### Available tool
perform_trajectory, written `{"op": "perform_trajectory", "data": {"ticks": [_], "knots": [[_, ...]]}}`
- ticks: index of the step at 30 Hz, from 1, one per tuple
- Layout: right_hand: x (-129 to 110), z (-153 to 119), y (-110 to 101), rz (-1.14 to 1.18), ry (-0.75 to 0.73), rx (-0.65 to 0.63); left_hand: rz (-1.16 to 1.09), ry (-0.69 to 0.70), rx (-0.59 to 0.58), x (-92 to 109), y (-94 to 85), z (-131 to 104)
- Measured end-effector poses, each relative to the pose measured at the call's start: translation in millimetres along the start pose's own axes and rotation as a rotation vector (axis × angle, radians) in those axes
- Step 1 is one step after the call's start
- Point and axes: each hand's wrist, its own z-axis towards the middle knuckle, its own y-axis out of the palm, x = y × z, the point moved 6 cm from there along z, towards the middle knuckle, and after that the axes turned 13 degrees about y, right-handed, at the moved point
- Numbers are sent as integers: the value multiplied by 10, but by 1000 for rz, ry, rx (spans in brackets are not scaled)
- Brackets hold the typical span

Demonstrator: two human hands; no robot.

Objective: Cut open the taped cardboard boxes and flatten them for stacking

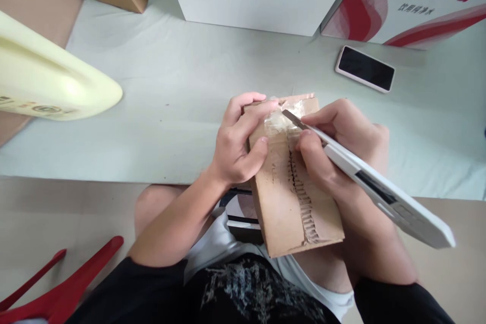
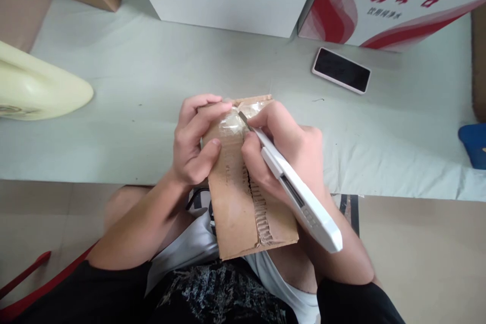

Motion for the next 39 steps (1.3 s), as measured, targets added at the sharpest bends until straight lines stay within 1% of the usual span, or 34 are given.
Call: {"op": "perform_trajectory", "data": {"ticks": [4, 7, 11, 17, 21, 24, 29, 32, 35, 39], "knots": [[7, -17, 8, 7, -51, 26, -4, 26, 8, 14, 2, 8], [5, -11, 18, -44, -17, 28, -20, 44, 30, 17, -2, 8], [5, 9, 35, -68, 15, 8, -1, 30, -5, 12, 11, 5], [43, -5, 13, 34, -84, 26, -36, 43, 29, 17, -5, 13], [7, -37, -29, 23, -85, 25, -32, 101, 47, 4, 2, 8], [-35, -44, -48, 26, -115, 16, -45, 100, 67, -10, -3, 3], [10, -39, -17, 47, -167, -9, 3, 101, 29, -1, -2, 1], [68, -54, -1, 77, -198, 12, 22, 94, 19, -2, -1, -3], [109, -64, 7, 82, -185, 33, 0, 85, 35, -1, -7, -2], [87, -60, 0, 64, -152, 19, -17, 81, 40, 4, -11, 4]]}}
